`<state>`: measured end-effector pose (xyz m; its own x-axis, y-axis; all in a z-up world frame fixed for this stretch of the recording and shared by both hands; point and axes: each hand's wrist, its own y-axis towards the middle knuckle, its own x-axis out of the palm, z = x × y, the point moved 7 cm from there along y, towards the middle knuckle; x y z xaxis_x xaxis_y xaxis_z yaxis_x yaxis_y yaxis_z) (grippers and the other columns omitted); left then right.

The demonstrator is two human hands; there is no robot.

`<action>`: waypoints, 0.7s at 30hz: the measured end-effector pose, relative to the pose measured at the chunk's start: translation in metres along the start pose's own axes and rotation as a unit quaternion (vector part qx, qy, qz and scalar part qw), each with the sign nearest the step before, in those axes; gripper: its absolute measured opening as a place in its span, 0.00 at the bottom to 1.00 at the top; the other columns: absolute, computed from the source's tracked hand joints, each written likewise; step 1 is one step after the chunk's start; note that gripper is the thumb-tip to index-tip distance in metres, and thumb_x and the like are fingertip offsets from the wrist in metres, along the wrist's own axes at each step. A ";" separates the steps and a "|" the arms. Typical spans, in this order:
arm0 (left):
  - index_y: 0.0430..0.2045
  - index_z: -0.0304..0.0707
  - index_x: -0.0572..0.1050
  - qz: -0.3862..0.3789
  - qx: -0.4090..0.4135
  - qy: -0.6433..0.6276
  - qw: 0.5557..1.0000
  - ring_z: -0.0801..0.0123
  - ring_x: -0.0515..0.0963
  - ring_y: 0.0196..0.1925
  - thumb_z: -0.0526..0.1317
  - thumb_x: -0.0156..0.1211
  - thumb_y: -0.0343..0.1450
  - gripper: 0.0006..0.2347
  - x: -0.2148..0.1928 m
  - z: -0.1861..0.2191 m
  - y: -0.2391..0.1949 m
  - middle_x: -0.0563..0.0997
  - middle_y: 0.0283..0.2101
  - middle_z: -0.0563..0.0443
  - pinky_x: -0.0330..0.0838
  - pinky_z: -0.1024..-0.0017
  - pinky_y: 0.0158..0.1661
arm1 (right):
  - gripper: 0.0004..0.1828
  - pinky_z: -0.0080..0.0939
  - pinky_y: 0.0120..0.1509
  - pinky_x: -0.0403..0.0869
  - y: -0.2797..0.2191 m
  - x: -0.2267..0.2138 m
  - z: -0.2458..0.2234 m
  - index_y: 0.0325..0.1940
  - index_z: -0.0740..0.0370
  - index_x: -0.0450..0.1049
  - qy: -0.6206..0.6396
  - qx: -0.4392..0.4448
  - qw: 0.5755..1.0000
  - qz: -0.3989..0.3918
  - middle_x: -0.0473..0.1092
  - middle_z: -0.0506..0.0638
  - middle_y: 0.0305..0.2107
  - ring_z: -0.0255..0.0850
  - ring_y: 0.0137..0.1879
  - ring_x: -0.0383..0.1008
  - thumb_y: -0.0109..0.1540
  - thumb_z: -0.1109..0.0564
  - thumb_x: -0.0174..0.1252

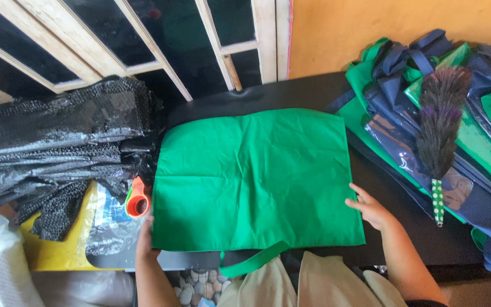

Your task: Cleaning a reusable bag with a duster, inserting a pillow, and adding a product label.

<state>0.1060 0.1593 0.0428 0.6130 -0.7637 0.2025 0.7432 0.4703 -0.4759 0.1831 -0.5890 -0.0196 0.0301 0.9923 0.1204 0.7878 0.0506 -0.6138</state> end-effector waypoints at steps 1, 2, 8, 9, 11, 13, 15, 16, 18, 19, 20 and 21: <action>0.70 0.53 0.61 0.026 -0.051 0.124 0.991 0.51 0.75 0.54 0.44 0.60 0.67 0.32 -0.006 -0.011 -0.022 0.74 0.60 0.41 0.70 0.52 0.45 | 0.47 0.51 0.79 0.54 0.009 -0.014 0.021 0.78 0.38 0.56 -0.143 -0.026 0.989 -0.001 0.50 0.63 0.75 0.51 0.84 0.42 0.57 0.57 0.65; 0.70 0.53 0.61 0.029 -0.053 0.126 0.990 0.51 0.75 0.54 0.44 0.60 0.67 0.32 -0.021 -0.028 -0.022 0.74 0.60 0.41 0.70 0.52 0.45 | 0.47 0.51 0.79 0.54 0.010 -0.016 0.030 0.78 0.38 0.56 -0.143 -0.023 0.989 -0.002 0.50 0.63 0.75 0.51 0.84 0.42 0.57 0.57 0.65; 0.56 0.36 0.71 0.146 -0.004 0.292 0.945 0.57 0.76 0.39 0.34 0.65 0.69 0.19 -0.086 -0.083 -0.027 0.78 0.45 0.39 0.77 0.60 0.32 | 0.41 0.49 0.61 0.72 0.005 -0.037 0.014 0.72 0.45 0.66 -0.207 -0.154 0.957 0.129 0.66 0.67 0.63 0.55 0.60 0.74 0.56 0.61 0.68; 0.57 0.37 0.73 0.181 0.043 0.401 0.897 0.50 0.77 0.49 0.42 0.66 0.67 0.23 -0.088 -0.077 -0.029 0.79 0.50 0.38 0.72 0.56 0.45 | 0.32 0.46 0.61 0.71 -0.009 -0.042 -0.009 0.67 0.50 0.70 -0.243 -0.203 0.928 0.195 0.72 0.59 0.54 0.49 0.55 0.76 0.58 0.61 0.66; 0.58 0.39 0.74 0.214 0.087 0.504 0.832 0.43 0.77 0.58 0.51 0.67 0.65 0.28 -0.087 -0.073 -0.032 0.81 0.55 0.36 0.66 0.53 0.57 | 0.25 0.44 0.60 0.70 -0.032 -0.059 -0.043 0.62 0.54 0.74 -0.277 -0.250 0.891 0.256 0.77 0.50 0.45 0.43 0.49 0.77 0.61 0.61 0.64; 0.57 0.35 0.74 0.235 0.160 0.519 0.806 0.42 0.78 0.56 0.49 0.67 0.66 0.26 -0.081 -0.071 -0.035 0.81 0.54 0.35 0.68 0.52 0.56 | 0.28 0.57 0.60 0.65 -0.086 -0.089 -0.089 0.59 0.68 0.75 -0.391 -0.404 0.664 0.493 0.73 0.64 0.50 0.62 0.55 0.71 0.55 0.62 0.70; 0.58 0.32 0.71 0.274 0.257 0.536 0.756 0.34 0.74 0.58 0.43 0.70 0.64 0.28 -0.050 -0.060 -0.070 0.74 0.58 0.29 0.66 0.45 0.55 | 0.36 0.63 0.54 0.68 -0.103 -0.121 -0.095 0.63 0.61 0.70 -0.418 -0.281 0.648 0.571 0.67 0.63 0.54 0.62 0.57 0.66 0.53 0.57 0.76; 0.60 0.30 0.68 0.308 0.352 0.546 0.695 0.27 0.70 0.60 0.37 0.73 0.61 0.31 -0.030 -0.050 -0.092 0.67 0.62 0.23 0.64 0.38 0.54 | 0.45 0.70 0.48 0.71 -0.115 -0.141 -0.094 0.67 0.54 0.64 -0.435 -0.152 0.617 0.638 0.61 0.63 0.59 0.62 0.58 0.62 0.52 0.53 0.82; 0.60 0.33 0.70 0.310 0.341 0.591 0.662 0.34 0.69 0.63 0.45 0.67 0.64 0.29 0.004 -0.053 -0.106 0.69 0.64 0.27 0.62 0.41 0.58 | 0.39 0.71 0.49 0.71 -0.083 -0.182 -0.063 0.68 0.57 0.67 -0.424 -0.113 0.683 0.584 0.62 0.67 0.58 0.69 0.56 0.65 0.57 0.54 0.77; 0.60 0.36 0.73 0.314 0.330 0.633 0.627 0.40 0.68 0.67 0.53 0.61 0.67 0.28 0.022 -0.055 -0.111 0.71 0.66 0.31 0.60 0.44 0.62 | 0.33 0.72 0.51 0.71 -0.062 -0.201 -0.045 0.69 0.60 0.69 -0.410 -0.075 0.743 0.523 0.64 0.72 0.56 0.75 0.55 0.67 0.62 0.56 0.72; 0.60 0.36 0.73 0.313 0.330 0.632 0.627 0.40 0.68 0.67 0.53 0.61 0.67 0.28 0.031 -0.060 -0.110 0.71 0.66 0.31 0.60 0.44 0.62 | 0.33 0.72 0.51 0.71 -0.058 -0.196 -0.042 0.69 0.60 0.69 -0.410 -0.075 0.742 0.524 0.64 0.72 0.56 0.75 0.55 0.67 0.62 0.56 0.72; 0.66 0.41 0.63 0.247 0.260 0.660 0.660 0.41 0.57 0.73 0.60 0.50 0.69 0.33 0.040 -0.074 -0.098 0.58 0.72 0.34 0.52 0.40 0.65 | 0.27 0.73 0.53 0.70 -0.042 -0.183 -0.041 0.67 0.64 0.67 -0.435 -0.087 0.772 0.456 0.65 0.73 0.55 0.75 0.55 0.69 0.67 0.51 0.63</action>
<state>0.0378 0.0500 0.0337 0.3020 -0.0184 -0.9531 0.7422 0.6320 0.2230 0.1691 -0.7777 0.0162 0.2562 0.3111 -0.9152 0.7561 -0.6544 -0.0108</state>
